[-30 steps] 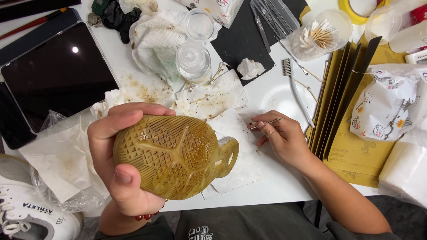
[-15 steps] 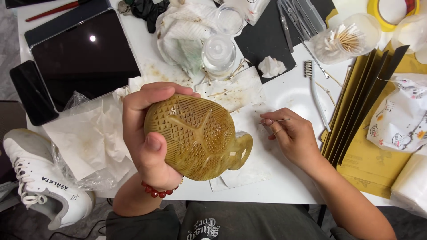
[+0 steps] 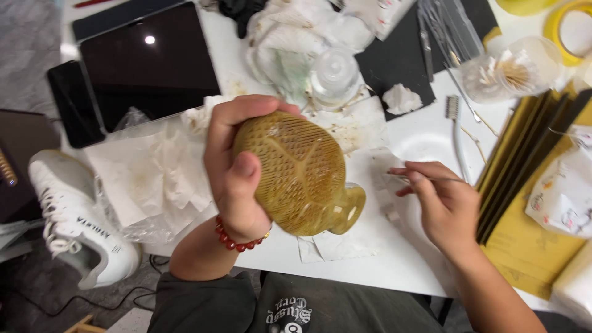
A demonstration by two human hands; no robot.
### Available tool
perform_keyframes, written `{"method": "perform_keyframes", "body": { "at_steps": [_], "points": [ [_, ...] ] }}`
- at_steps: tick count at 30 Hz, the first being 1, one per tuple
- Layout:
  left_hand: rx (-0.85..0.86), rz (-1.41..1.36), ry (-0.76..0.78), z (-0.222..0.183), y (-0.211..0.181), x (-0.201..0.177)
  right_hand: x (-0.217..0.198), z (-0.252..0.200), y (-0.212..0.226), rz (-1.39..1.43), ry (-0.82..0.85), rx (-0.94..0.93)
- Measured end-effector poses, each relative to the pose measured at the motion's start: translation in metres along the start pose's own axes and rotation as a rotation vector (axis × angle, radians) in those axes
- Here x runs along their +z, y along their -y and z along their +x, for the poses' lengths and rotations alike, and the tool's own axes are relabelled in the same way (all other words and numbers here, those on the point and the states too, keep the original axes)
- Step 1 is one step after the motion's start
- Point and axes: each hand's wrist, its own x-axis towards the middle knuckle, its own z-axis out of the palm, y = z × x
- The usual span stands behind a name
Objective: Cleaning and scraping debris from the grooves of a rubber shoe sole using a cotton swab and a metal pick.
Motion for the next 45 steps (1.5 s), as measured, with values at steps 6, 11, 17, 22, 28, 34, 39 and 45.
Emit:
{"method": "perform_keyframes", "body": {
  "at_steps": [6, 11, 17, 22, 28, 34, 39, 45],
  "points": [
    [-0.044, -0.037, 0.070, 0.002, -0.001, -0.007, -0.002, -0.009, 0.078, 0.016, -0.044, -0.535],
    [-0.039, -0.040, 0.113, 0.003, -0.003, -0.003, 0.019, -0.002, 0.125, 0.092, 0.031, -0.566],
    [-0.041, -0.046, 0.125, -0.003, -0.005, -0.002, 0.034, 0.016, 0.145, 0.149, 0.421, -0.536],
    [-0.039, -0.028, 0.154, -0.003, -0.006, -0.002, 0.038, 0.021, 0.141, 0.199, 0.449, -0.580],
    [-0.028, -0.042, 0.158, -0.004, -0.006, -0.003, 0.041, 0.023, 0.133, 0.210, 0.444, -0.572],
    [-0.028, -0.037, 0.162, -0.004, -0.006, -0.002, 0.041, 0.021, 0.129, 0.271, 0.447, -0.530],
    [-0.026, -0.032, 0.167, -0.004, -0.006, -0.003, 0.041, 0.021, 0.125, 0.304, 0.451, -0.537],
    [-0.032, -0.025, 0.166, -0.004, -0.007, -0.003, 0.041, 0.016, 0.114, 0.417, 0.485, -0.448]
  ]
}}
